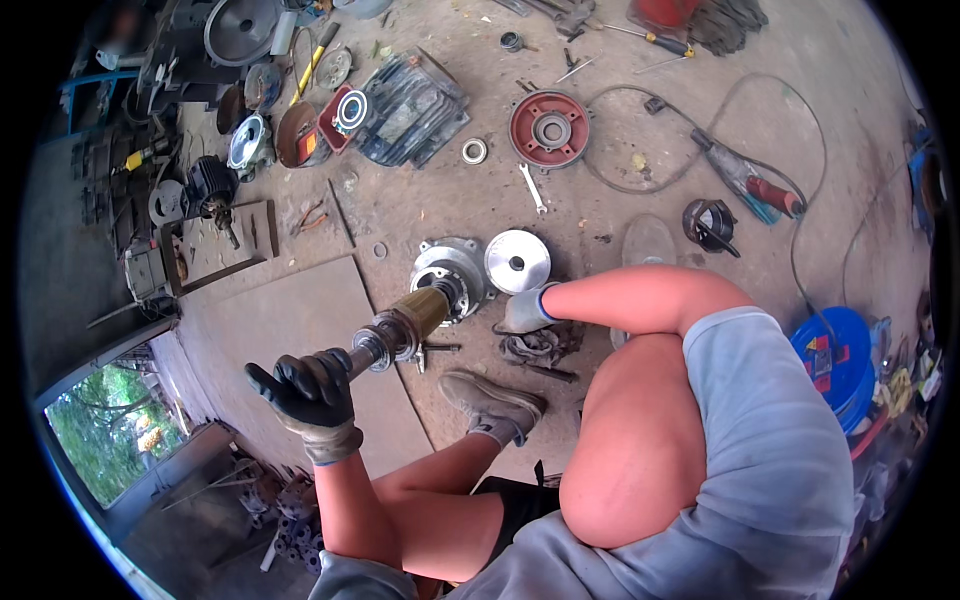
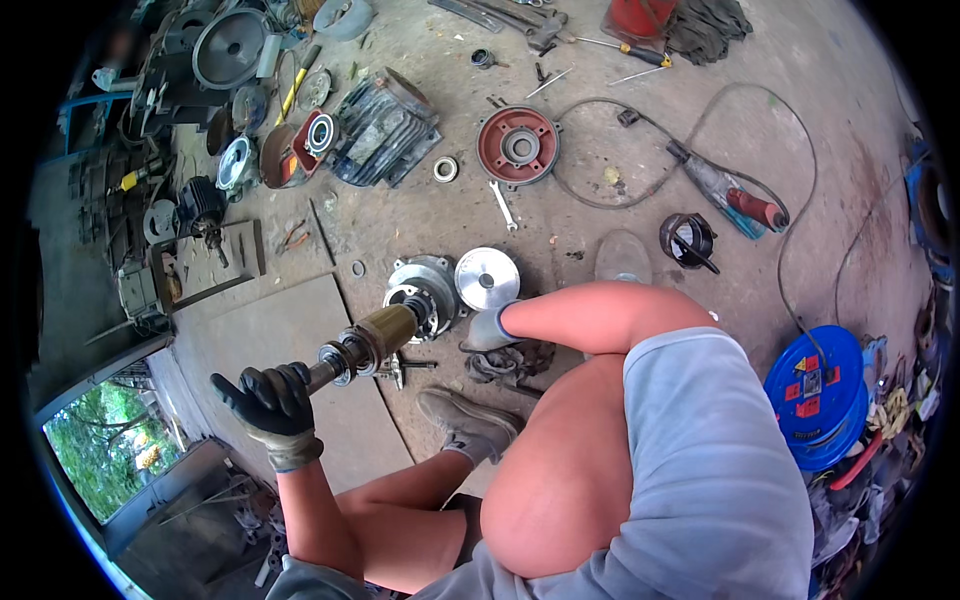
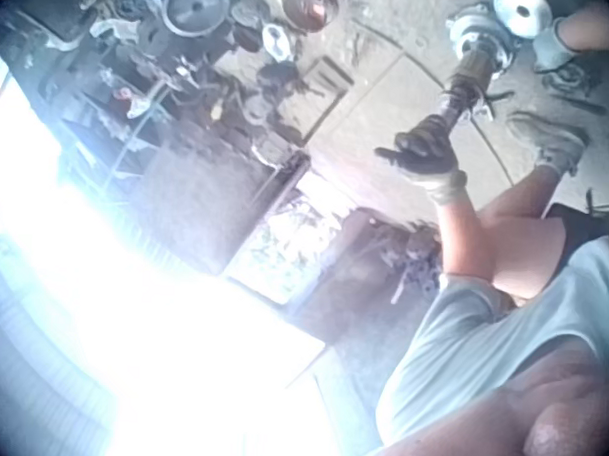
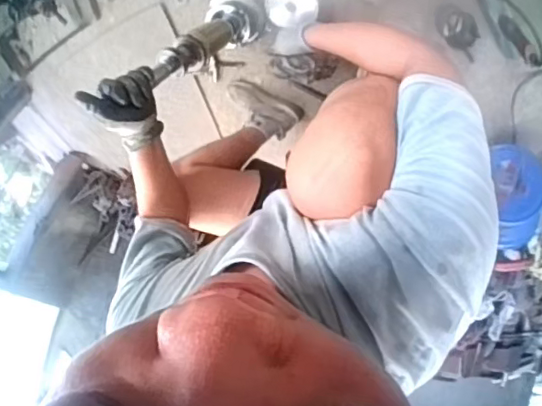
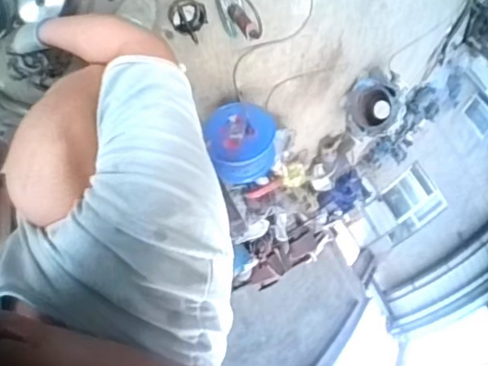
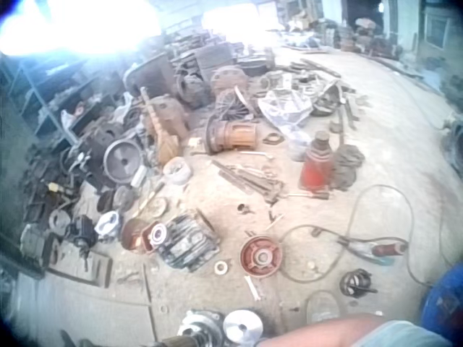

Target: The person sits on the floor and wipes a red circular mechanical part with a cloth, rotating it to clean multiple surfaces. The person then picks up a cylindrical metal shaft and wipes it with the same cloth.

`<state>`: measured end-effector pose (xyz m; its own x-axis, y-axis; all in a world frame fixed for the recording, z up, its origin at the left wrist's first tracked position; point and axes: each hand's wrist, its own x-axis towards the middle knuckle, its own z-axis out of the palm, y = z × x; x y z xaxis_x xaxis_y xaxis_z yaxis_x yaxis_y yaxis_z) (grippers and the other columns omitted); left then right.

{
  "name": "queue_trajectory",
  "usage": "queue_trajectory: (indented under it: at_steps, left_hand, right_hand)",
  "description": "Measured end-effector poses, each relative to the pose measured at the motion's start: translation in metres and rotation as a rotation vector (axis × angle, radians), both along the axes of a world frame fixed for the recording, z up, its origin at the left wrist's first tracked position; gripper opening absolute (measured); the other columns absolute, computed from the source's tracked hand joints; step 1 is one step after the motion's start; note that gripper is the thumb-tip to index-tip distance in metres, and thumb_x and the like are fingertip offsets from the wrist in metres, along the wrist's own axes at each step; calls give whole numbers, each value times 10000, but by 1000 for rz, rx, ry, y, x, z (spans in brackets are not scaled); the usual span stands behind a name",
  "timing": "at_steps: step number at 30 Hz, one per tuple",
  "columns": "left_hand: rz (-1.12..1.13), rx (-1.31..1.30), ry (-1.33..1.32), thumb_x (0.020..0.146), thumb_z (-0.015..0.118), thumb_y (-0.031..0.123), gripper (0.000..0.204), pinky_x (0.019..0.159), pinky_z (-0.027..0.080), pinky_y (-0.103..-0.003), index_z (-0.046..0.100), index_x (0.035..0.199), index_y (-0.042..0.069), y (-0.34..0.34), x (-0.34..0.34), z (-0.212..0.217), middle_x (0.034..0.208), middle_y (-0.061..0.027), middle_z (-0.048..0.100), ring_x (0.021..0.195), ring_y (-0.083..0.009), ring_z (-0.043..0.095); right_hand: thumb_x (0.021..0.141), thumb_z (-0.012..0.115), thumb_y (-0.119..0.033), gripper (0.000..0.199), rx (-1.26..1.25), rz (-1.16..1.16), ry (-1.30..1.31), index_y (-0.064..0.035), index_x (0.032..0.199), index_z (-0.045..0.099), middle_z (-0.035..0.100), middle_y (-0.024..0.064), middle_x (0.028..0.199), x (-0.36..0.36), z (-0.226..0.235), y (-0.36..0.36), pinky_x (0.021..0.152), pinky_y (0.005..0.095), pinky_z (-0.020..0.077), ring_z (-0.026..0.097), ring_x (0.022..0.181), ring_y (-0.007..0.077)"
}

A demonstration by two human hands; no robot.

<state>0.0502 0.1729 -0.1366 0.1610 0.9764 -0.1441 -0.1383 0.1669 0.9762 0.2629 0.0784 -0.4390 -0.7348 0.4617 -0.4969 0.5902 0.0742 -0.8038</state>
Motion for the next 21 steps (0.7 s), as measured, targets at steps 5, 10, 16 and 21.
queue_trajectory:
  at_steps: [5,10,16,21]
  left_hand:
    - [-5,11,1,1129,253,554,601,698,415,-397,379,684,170,3,1,-2,496,-9,307,455,-179,313]
    - [225,-16,71,1126,268,564,608,690,404,-392,395,681,169,-5,16,1,500,-5,305,461,-171,322]
    - [19,-81,-199,1115,315,583,623,768,412,-428,426,654,180,-3,-30,-16,547,15,385,497,-187,354]
    - [42,-26,-75,1152,238,476,559,784,427,-378,355,699,170,-25,-20,-4,517,-20,347,471,-171,316]
  right_hand:
    - [1089,392,-418,494,230,116,115,-72,1177,734,730,267,1075,-5,-30,-3,899,567,514,685,1003,490]
    - [1074,417,-442,538,97,140,66,-11,1218,706,704,275,1192,-2,-8,5,937,563,487,671,1043,485]
    - [1060,433,-487,578,122,187,78,-6,1239,699,697,276,1219,-7,-13,5,960,555,479,662,1086,472]
    - [1049,446,-524,614,110,316,135,-1,1257,693,691,276,1242,-16,4,4,979,548,473,655,1123,461]
